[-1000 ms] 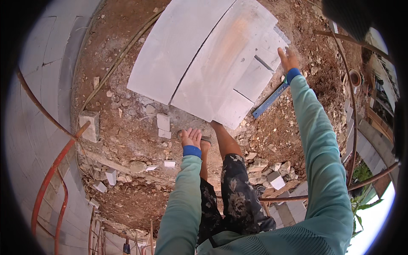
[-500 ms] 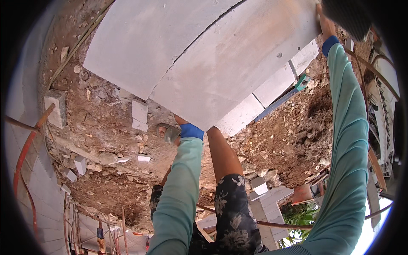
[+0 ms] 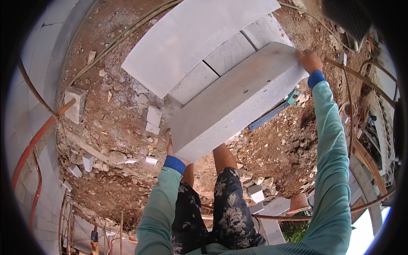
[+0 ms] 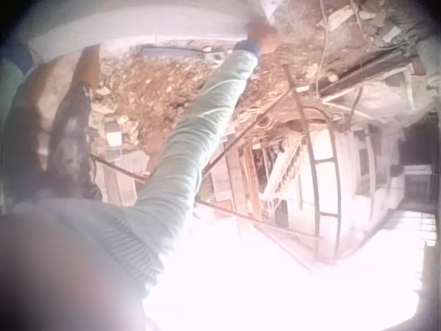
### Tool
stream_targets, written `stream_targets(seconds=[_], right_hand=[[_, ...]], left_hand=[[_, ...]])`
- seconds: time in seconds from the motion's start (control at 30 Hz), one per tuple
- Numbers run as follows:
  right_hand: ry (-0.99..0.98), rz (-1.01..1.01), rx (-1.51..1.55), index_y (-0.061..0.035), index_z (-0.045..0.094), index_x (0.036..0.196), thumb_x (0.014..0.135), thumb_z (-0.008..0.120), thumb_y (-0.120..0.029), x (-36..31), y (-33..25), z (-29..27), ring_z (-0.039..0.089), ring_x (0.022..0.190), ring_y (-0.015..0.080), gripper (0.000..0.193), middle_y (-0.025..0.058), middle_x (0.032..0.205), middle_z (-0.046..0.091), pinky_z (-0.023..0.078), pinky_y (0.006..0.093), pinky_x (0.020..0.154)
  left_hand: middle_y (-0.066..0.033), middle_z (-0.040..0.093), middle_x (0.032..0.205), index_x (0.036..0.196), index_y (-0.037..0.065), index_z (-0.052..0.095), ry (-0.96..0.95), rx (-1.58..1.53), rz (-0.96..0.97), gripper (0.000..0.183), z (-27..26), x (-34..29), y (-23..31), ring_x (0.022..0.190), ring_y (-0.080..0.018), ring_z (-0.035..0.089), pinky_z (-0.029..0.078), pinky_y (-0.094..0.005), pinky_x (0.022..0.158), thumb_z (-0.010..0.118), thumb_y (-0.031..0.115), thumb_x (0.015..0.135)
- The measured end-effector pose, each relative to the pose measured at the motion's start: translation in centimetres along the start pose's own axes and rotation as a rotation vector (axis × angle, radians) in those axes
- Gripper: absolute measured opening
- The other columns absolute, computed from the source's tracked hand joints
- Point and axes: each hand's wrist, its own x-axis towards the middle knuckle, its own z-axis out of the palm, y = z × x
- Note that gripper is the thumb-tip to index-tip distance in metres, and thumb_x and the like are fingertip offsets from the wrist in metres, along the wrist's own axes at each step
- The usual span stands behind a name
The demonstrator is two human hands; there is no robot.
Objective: The person repeatedly picks up large white concrete blocks from a pile on the ground and hands them upward to another worker on scaffolding. The person also briefly handles buckets and a cement bag, pouring contents into a bucket.
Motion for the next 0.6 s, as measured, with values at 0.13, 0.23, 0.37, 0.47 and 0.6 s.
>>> stream_targets(seconds=[0.13, 0.23, 0.37, 0.47, 0.6], right_hand=[[0.027, -0.130, -0.065, -0.0063, 0.070, 0.118, 0.085, 0.058, -0.058, 0.5, -7.2, -3.2, 0.064, 0.111, 0.0425, 0.062, 0.0234, 0.117, 0.068, 0.048, 0.0459, 0.098], [-0.035, 0.001, 0.073, -0.0041, 0.070, 0.117, 0.082, 0.061, -0.059, 2.5, -6.4, -2.9, 0.066, 0.109, 0.0408, 0.066, 0.0230, 0.111, 0.070, 0.049, 0.0450, 0.099], [0.145, 0.458, 0.318, -0.0011, 0.043, 0.148, 0.074, 0.072, -0.070, -3.5, -10.8, -3.2, 0.047, 0.134, 0.0397, 0.105, 0.0284, 0.148, 0.042, 0.038, 0.0445, 0.111], [0.027, 0.466, 0.974, -0.0018, 0.011, 0.158, 0.066, 0.083, -0.064, -9.4, -10.4, -0.9, 0.031, 0.143, 0.0438, 0.132, 0.0317, 0.155, 0.024, 0.030, 0.0471, 0.117], [0.083, 0.556, 0.969, -0.0051, 0.002, 0.158, 0.062, 0.088, -0.055, -16.8, -15.1, 3.4, 0.043, 0.133, 0.0503, 0.138, 0.0390, 0.146, 0.032, 0.039, 0.0503, 0.111]], left_hand=[[-0.0108, 0.054, 0.142, 0.142, 0.023, 0.051, -0.030, -0.041, -0.015, 0.068, -2.4, 1.9, 0.4, 0.127, -0.0387, 0.053, 0.044, -0.0655, 0.098, 0.043, 0.069, 0.094], [-0.0130, 0.055, 0.140, 0.143, 0.019, 0.050, 0.098, 0.051, -0.066, 0.074, -1.0, 1.2, 0.3, 0.125, -0.0366, 0.055, 0.045, -0.0619, 0.099, 0.043, 0.073, 0.092], [-0.0179, 0.057, 0.136, 0.142, 0.008, 0.048, 0.001, 0.152, 0.082, 0.079, -4.9, 4.7, -0.1, 0.118, -0.0310, 0.060, 0.051, -0.0459, 0.096, 0.040, 0.071, 0.095], [-0.0183, 0.059, 0.130, 0.140, 0.002, 0.048, -0.050, 0.181, 0.218, 0.077, -5.6, 6.7, 0.0, 0.113, -0.0296, 0.062, 0.054, -0.0398, 0.092, 0.043, 0.065, 0.098], [-0.0173, 0.061, 0.125, 0.139, 0.001, 0.050, -0.103, 0.123, 0.213, 0.067, -2.6, 5.2, -0.3, 0.109, -0.0296, 0.063, 0.053, -0.0400, 0.091, 0.050, 0.055, 0.099]])
